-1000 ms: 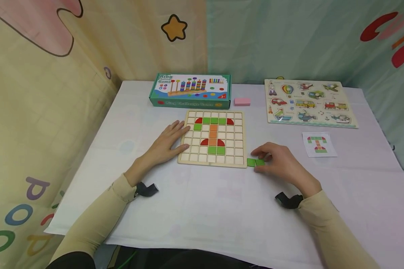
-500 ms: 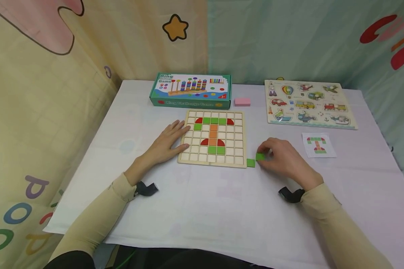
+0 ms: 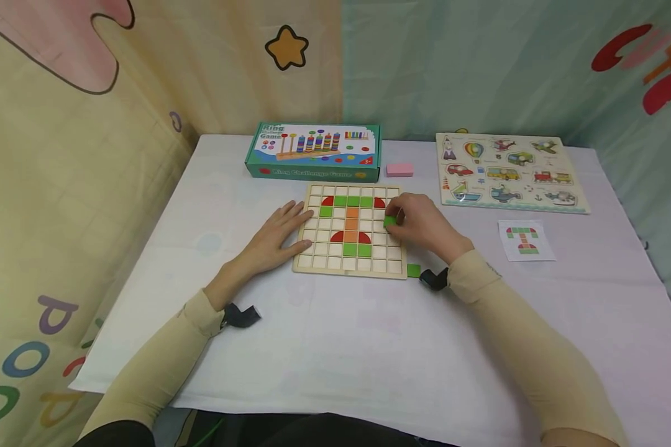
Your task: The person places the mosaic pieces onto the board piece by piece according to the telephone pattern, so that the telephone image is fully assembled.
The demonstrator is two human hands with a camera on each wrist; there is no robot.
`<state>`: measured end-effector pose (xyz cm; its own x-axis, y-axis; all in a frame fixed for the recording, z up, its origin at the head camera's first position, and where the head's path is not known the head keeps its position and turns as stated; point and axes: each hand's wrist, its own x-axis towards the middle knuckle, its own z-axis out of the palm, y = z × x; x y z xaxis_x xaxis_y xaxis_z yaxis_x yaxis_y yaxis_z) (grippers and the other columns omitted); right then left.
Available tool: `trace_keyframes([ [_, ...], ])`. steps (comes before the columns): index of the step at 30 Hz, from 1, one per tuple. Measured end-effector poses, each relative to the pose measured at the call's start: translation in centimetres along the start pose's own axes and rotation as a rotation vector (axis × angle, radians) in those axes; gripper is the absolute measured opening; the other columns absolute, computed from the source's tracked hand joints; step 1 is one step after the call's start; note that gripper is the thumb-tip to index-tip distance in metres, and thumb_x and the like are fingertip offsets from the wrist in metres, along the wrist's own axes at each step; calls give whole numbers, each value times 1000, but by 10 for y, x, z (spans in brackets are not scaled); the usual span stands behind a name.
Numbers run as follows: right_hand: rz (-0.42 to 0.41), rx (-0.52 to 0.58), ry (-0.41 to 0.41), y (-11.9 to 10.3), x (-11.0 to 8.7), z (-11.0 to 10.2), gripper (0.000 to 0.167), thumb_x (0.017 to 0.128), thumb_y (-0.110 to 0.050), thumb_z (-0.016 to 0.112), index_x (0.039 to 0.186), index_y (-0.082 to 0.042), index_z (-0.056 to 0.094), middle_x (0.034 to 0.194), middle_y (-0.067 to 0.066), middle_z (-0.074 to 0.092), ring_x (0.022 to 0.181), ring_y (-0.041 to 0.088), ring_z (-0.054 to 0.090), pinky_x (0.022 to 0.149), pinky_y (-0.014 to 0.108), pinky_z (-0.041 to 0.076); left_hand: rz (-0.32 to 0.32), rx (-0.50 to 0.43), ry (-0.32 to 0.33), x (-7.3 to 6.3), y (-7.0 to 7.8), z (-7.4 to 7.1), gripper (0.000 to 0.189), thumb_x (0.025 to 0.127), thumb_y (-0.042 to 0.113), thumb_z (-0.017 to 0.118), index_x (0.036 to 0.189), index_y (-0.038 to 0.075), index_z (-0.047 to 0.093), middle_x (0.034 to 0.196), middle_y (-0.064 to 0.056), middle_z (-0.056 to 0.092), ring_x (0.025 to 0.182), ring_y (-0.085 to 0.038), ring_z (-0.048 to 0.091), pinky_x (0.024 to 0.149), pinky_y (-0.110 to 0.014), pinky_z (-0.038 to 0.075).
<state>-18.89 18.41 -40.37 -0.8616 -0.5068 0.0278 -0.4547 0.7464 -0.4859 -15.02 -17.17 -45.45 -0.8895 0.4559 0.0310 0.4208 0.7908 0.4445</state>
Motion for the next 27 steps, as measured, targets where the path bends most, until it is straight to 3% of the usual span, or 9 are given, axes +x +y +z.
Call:
trace_keyframes([
  [8, 75, 51, 4, -4, 18, 7, 24, 92, -8, 82, 112, 0, 74, 109, 16, 70, 97, 30, 66, 88, 46, 60, 8, -1, 14, 0, -1, 0, 72, 105, 49, 59, 166, 18, 36, 177, -6, 22, 166, -26, 9, 135, -46, 8],
  [15, 51, 94, 39, -1, 20, 10, 18, 93, -4, 80, 110, 1, 76, 111, 16, 69, 102, 31, 67, 94, 50, 61, 3, -7, 5, -3, 0, -1, 73, 104, 49, 60, 166, 18, 36, 176, -6, 22, 166, -27, 9, 135, -47, 9],
  [22, 88, 146, 42, 1, 24, 12, 36, 94, -6, 79, 128, 1, 69, 119, 20, 68, 102, 35, 66, 94, 52, 59, -2, -1, 5, -2, -1, -1, 73, 104, 49, 60, 166, 19, 36, 177, -5, 21, 166, -27, 9, 135, -47, 9],
  [27, 109, 167, 18, 2, 23, 13, 38, 95, -8, 79, 130, 0, 69, 123, 20, 68, 106, 36, 65, 96, 52, 57, -3, -10, 8, -2, 0, 0, 73, 104, 49, 60, 166, 18, 36, 177, -6, 21, 166, -28, 9, 135, -48, 8],
])
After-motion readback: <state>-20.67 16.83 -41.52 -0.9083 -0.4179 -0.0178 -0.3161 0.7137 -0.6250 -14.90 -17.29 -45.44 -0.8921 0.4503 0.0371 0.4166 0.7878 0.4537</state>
